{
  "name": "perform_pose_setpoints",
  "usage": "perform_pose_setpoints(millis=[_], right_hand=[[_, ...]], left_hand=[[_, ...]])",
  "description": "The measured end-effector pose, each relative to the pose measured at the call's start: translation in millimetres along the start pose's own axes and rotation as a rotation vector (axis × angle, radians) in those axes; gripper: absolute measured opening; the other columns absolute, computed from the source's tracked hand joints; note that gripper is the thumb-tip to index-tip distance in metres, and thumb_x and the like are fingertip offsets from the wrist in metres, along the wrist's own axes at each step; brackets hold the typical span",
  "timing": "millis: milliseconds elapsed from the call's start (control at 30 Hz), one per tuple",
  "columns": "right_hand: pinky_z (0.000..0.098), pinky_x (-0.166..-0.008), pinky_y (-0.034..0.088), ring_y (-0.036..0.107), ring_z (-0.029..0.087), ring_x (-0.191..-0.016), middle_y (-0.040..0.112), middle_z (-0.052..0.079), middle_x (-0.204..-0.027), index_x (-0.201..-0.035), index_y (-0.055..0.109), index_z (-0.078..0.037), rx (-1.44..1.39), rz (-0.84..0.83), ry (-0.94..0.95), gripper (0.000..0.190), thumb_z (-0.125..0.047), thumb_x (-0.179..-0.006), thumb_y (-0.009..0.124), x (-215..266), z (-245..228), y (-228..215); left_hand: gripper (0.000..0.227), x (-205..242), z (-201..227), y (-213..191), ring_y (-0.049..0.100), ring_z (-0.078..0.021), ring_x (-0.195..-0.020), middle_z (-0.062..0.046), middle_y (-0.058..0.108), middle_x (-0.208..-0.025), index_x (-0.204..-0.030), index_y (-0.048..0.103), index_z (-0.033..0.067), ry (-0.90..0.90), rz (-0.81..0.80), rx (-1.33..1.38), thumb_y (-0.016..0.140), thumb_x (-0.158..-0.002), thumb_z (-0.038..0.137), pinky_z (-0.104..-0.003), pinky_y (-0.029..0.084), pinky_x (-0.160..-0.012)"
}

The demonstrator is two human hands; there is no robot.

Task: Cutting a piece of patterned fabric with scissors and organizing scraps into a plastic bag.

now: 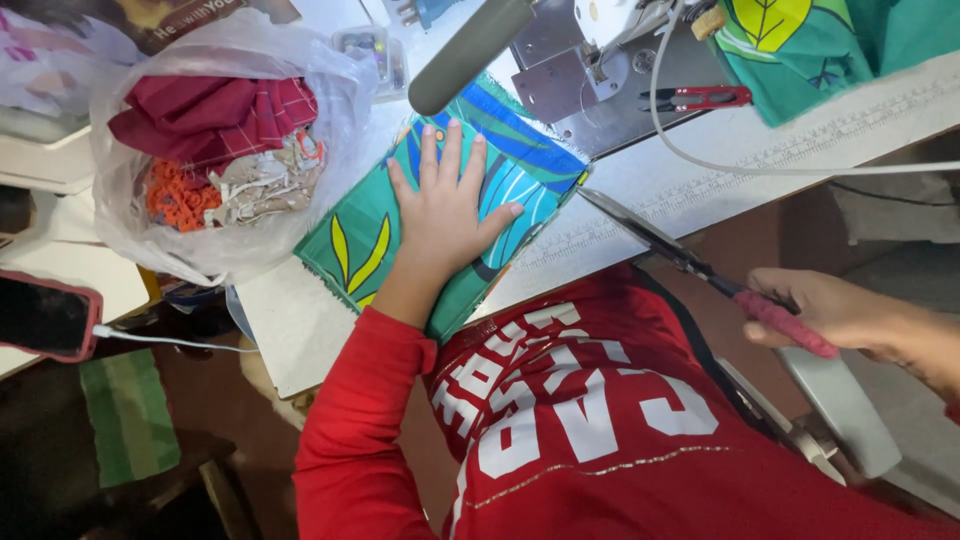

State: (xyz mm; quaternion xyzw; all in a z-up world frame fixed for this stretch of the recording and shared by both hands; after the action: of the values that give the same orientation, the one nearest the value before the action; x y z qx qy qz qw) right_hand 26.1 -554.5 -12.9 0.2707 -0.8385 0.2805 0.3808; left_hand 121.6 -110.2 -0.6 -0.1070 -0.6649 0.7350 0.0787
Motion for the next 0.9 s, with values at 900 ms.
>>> perform_pose_setpoints(millis=[900], right_hand=[[0.0322, -0.062, 0.038, 0.052, 0.017, -0.062, 0.058, 0.004, -0.068, -0.079, 0.061, -0.009, 0.175, 0.06, 0.007, 0.044, -0.046, -0.074, 0.085, -22.6, -90.5, 53.5]], left_hand=[[0.094, 0.4, -0.7, -2.9, 0.015, -0.0407, -0.151, -0.014, 0.019, -0.165, -0.159, 0.029, 0.0163, -0.026, -0.057, -0.013, 0.031, -0.092, 0.083, -0.08, 0.02, -0.105]])
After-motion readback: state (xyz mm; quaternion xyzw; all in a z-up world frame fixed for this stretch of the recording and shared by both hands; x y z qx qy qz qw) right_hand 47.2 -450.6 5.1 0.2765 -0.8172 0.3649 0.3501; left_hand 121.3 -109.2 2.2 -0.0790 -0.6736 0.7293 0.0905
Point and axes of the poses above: each hand's wrist, its own x-axis away from the middle knuckle, its own y-axis out of the palm, z = x × y, the point moved 3 cm from there along -x, towards the middle knuckle
